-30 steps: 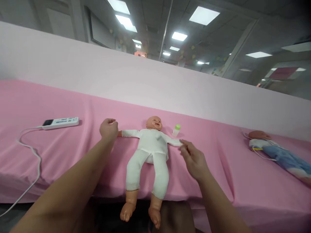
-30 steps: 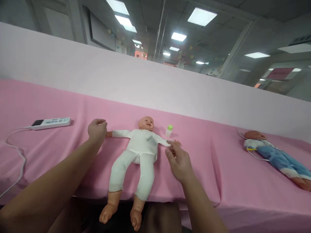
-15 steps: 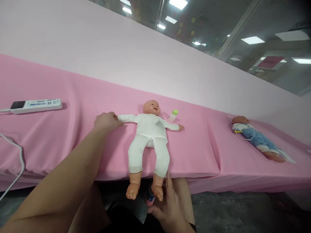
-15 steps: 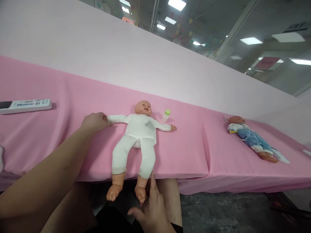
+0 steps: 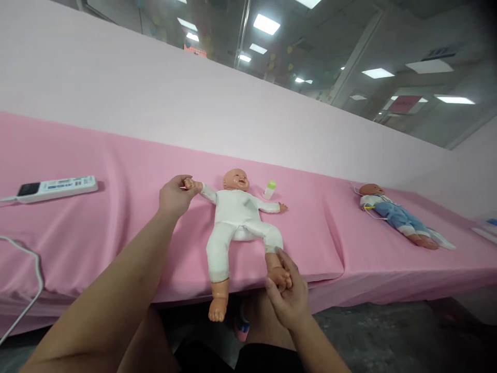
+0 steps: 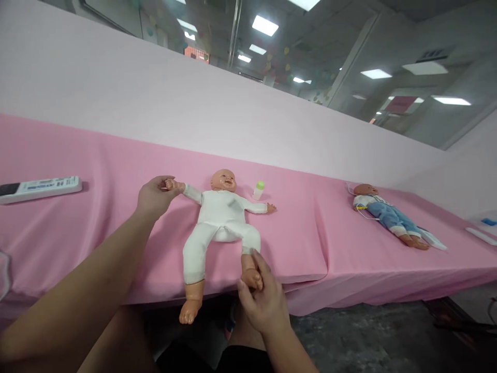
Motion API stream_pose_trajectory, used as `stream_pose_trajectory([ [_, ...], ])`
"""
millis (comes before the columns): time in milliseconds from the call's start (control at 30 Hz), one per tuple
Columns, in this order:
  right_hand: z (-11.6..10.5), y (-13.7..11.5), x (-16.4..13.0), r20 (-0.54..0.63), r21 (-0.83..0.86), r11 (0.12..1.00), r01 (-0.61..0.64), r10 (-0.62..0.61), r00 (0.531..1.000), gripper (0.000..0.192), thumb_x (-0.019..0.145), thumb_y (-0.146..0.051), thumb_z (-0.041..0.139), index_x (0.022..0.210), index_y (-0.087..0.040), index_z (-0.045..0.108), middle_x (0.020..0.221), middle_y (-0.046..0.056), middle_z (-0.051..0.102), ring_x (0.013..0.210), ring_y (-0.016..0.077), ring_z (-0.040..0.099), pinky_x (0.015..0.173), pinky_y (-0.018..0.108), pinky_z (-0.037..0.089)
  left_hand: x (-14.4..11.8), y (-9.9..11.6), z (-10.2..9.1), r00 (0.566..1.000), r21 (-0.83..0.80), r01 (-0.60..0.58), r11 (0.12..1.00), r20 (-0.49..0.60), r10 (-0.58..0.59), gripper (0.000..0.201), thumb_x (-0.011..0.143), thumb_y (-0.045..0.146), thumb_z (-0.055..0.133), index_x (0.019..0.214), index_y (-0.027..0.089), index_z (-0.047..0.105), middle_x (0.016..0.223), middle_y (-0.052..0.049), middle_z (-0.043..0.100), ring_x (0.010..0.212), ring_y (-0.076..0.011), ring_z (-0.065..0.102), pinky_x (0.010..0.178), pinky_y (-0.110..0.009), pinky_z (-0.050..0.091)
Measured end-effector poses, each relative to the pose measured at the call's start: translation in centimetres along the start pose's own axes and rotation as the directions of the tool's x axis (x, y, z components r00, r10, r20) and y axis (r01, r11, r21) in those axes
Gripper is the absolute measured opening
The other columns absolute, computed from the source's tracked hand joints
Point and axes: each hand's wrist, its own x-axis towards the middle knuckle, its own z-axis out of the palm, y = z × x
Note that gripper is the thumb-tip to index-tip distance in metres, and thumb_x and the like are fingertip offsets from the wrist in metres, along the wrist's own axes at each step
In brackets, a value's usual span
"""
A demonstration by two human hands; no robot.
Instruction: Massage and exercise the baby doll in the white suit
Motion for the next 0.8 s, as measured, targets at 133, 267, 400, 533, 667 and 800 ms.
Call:
stream_pose_trajectory([
  [133, -1.3, -1.1, 5.5, 0.099, 0.117, 0.991, 0.057, -0.069, 0.993, 0.062, 0.081, -0.030, 0.068, 0.139, -0.024, 0.050, 0.121, 0.006, 0.067, 0.103, 0.0232, 0.068, 0.091, 0.036, 0.055, 0.1, 3.6, 2.9, 0.975, 0.153, -0.193, 0.969, 0.141, 0.171, 0.035, 0.079, 0.042, 0.066, 0.110, 0.026, 0.068, 0.098, 0.000, 0.073, 0.084, -0.0173, 0.067, 0.074, -0.027, 0.049],
  [267, -0.7, -2.1, 9.6, 0.177, 0.218, 0.976, -0.016, -0.023, 0.984, 0.057, 0.081, -0.028, 0.067, 0.136, -0.022, 0.055, 0.108, 0.003, 0.071, 0.094, 0.0192, 0.069, 0.085, 0.032, 0.056, -0.2, 5.4, 6.4, 0.878, 0.366, -0.451, 0.814, 0.348, 0.330, 0.029, 0.082, 0.046, 0.062, 0.102, 0.027, 0.071, 0.090, -0.003, 0.074, 0.082, -0.0225, 0.066, 0.067, -0.030, 0.044],
  [400, 1.2, -2.0, 11.8, 0.164, 0.212, 0.975, -0.073, 0.039, 0.986, 0.053, 0.078, -0.033, 0.070, 0.130, -0.024, 0.060, 0.108, 0.003, 0.071, 0.096, 0.0209, 0.068, 0.087, 0.035, 0.055, -1.3, 4.1, 9.2, 0.680, 0.369, -0.704, 0.607, 0.597, 0.426, 0.028, 0.093, 0.038, 0.048, 0.092, 0.021, 0.071, 0.086, -0.009, 0.074, 0.083, -0.0251, 0.067, 0.074, -0.035, 0.045],
  [533, 3.5, -1.4, 13.1, 0.077, 0.167, 0.964, -0.205, 0.195, 0.978, 0.056, 0.070, -0.044, 0.077, 0.123, -0.028, 0.064, 0.113, 0.003, 0.070, 0.101, 0.0246, 0.066, 0.090, 0.040, 0.054, -1.8, 2.2, 10.3, 0.606, 0.303, -0.772, 0.559, 0.619, 0.500, 0.028, 0.094, 0.024, 0.044, 0.108, 0.018, 0.067, 0.107, -0.011, 0.073, 0.101, -0.0256, 0.066, 0.092, -0.038, 0.043],
  [667, 4.8, -1.2, 13.1, 0.011, 0.240, 0.948, -0.208, 0.211, 0.977, 0.050, 0.073, -0.037, 0.074, 0.121, -0.026, 0.065, 0.112, 0.003, 0.071, 0.102, 0.0226, 0.066, 0.095, 0.037, 0.052, -1.0, 1.2, 9.4, 0.641, 0.296, -0.733, 0.613, 0.604, 0.475, 0.039, 0.092, 0.021, 0.044, 0.128, 0.018, 0.061, 0.130, -0.011, 0.065, 0.120, -0.0263, 0.058, 0.102, -0.039, 0.039],
  [800, 2.6, -1.6, 11.2, 0.006, 0.287, 0.943, -0.170, 0.176, 0.984, 0.051, 0.075, -0.032, 0.072, 0.124, -0.022, 0.064, 0.116, 0.004, 0.069, 0.108, 0.0223, 0.065, 0.096, 0.035, 0.052, 0.0, 0.7, 7.4, 0.737, 0.262, -0.595, 0.760, 0.555, 0.386, 0.043, 0.090, 0.024, 0.047, 0.131, 0.024, 0.058, 0.132, -0.008, 0.064, 0.119, -0.0269, 0.059, 0.099, -0.038, 0.041],
])
